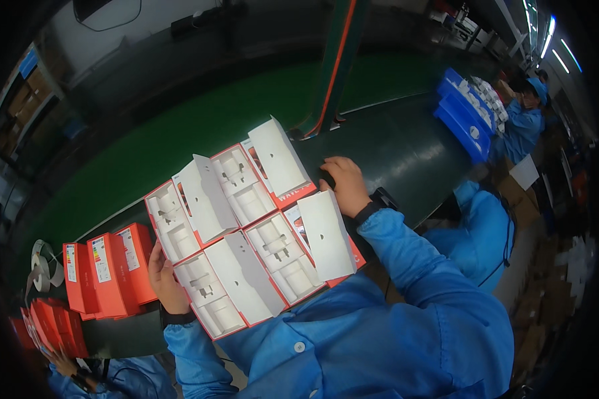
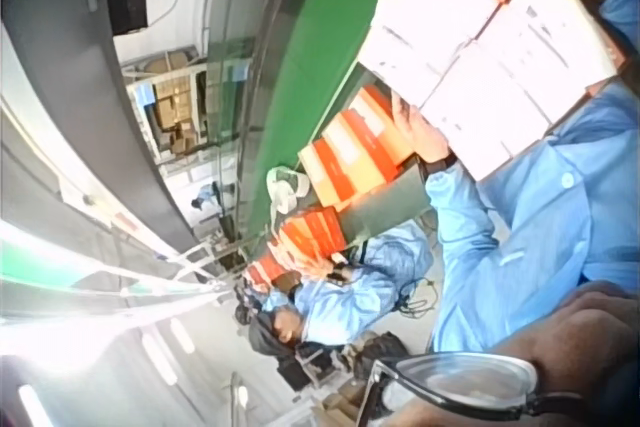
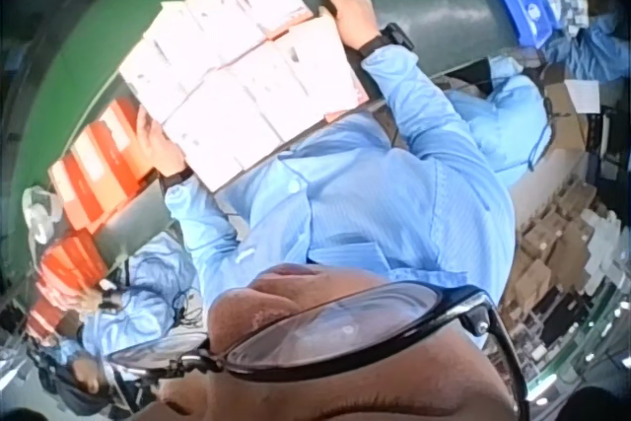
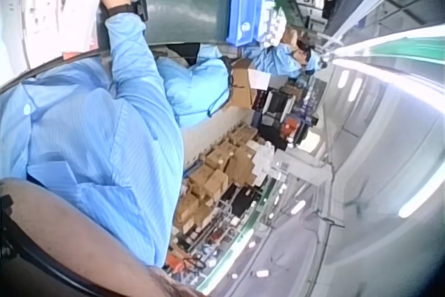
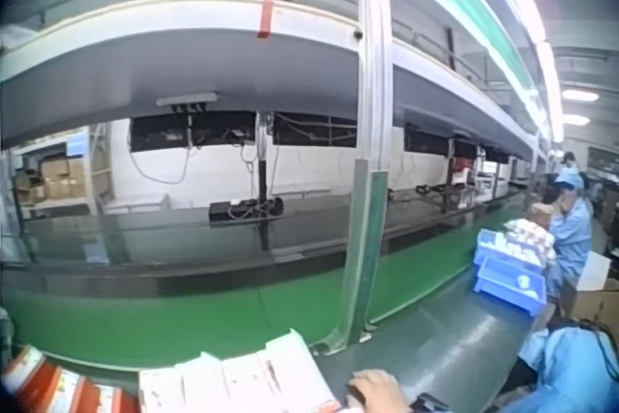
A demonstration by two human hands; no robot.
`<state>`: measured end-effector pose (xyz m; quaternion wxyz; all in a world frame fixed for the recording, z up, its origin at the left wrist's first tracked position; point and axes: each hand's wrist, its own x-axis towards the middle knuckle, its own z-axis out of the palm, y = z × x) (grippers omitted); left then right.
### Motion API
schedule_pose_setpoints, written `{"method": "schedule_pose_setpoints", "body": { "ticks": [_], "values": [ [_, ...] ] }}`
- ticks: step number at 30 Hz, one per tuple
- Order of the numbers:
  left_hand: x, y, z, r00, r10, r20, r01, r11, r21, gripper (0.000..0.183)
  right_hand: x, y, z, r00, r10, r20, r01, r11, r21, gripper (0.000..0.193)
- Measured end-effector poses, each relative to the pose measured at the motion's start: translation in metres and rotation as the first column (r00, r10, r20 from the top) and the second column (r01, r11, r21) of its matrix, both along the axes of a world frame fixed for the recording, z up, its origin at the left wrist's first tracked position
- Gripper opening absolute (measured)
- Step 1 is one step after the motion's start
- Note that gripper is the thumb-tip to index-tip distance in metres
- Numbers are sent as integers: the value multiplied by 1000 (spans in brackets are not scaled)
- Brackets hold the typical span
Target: Placing phone components and internal protective sheets into retail boxes on an assembly line.
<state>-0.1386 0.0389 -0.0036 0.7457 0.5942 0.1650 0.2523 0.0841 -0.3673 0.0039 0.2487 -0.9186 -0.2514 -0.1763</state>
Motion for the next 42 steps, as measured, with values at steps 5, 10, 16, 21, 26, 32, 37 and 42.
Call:
{"method": "schedule_pose_setpoints", "body": {
  "ticks": [5, 10, 16, 21, 26, 32, 37, 42],
  "values": [
    [0, -1, -3, 999, 19, -42, -14, 994, 108, 53, -3, -2, -1, 1000, -10, -11, 10, 1000, -10, 36],
    [0, -1, 5, 998, 6, -62, -2, 998, 64, 53, 1, 1, 4, 1000, -15, 5, 15, 999, -28, 35],
    [0, 0, 2, 998, 15, -68, -8, 994, 110, 53, -1, 0, 2, 1000, -24, -7, 24, 999, -22, 34],
    [-1, 1, 0, 998, 8, -68, -2, 996, 85, 53, -2, 1, 2, 1000, -12, 4, 12, 1000, -6, 33],
    [0, 1, 1, 998, 21, -62, -16, 997, 82, 53, 0, 1, 2, 1000, -14, 1, 14, 1000, -9, 34],
    [1, 2, 1, 998, 8, -65, 0, 992, 122, 52, 0, -1, 1, 1000, -21, -2, 21, 1000, -14, 33],
    [0, 2, -2, 997, 17, -69, -9, 994, 109, 52, 0, -1, -1, 1000, -20, 14, 20, 1000, -9, 33],
    [1, 7, -8, 999, -12, -49, 14, 999, 51, 51, 0, -1, 0, 1000, -18, 20, 18, 1000, -4, 33]
  ]
}}
